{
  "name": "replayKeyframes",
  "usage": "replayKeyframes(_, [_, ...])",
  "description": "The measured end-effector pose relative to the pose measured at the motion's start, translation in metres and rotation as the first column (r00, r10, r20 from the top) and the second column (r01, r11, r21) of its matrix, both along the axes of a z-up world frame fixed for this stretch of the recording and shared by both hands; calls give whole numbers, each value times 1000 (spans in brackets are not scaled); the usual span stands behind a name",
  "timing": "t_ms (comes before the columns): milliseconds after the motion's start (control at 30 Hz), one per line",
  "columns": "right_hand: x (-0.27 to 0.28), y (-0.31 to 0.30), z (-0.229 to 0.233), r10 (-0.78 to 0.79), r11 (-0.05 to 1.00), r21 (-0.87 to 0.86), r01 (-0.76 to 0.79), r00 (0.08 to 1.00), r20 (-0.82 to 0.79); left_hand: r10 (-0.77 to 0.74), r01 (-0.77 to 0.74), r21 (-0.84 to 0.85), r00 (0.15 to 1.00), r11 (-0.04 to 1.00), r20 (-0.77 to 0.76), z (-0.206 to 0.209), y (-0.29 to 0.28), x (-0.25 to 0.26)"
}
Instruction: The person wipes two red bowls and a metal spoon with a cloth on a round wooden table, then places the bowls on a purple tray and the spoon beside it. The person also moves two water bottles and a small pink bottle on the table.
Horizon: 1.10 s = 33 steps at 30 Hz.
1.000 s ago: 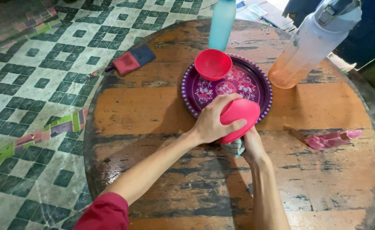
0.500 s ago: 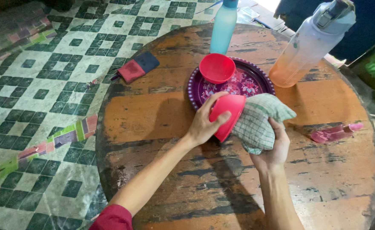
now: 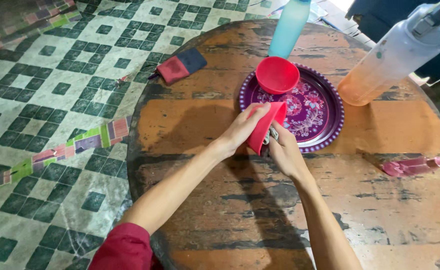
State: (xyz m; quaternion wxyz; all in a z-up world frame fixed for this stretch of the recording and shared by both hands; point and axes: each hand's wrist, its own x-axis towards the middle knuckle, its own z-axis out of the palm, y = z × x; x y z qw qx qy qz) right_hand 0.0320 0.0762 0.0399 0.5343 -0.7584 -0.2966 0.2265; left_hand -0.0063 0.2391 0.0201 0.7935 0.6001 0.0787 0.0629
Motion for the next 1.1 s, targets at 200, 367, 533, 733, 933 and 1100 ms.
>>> replayKeyframes(200, [3, 14, -17, 83, 905, 355, 232, 724, -685, 156, -260, 472, 956, 842, 248, 2, 18, -22])
replayKeyframes(367, [-7, 16, -13, 293, 729, 513, 454, 470, -833, 224, -460, 645, 881, 610, 416, 13, 29, -41])
replayKeyframes(533, [-19, 27, -6, -120, 693, 571, 441, 851, -511, 350, -559, 789, 814, 256, 463, 25, 44, -37])
replayKeyframes(733, [-24, 31, 7, -304, 950, 263, 170, 702, 644, 342, -519, 793, 843, 319, 414, 17, 24, -25])
replayKeyframes(933, [9, 39, 44, -306, 952, 205, 229, 764, 568, 294, -570, 767, 818, 295, 495, 12, 15, -27])
replayKeyframes(1100, [30, 61, 59, -158, 986, 55, 156, 787, 596, 245, -588, 780, 806, 215, 540, 2, 18, -36])
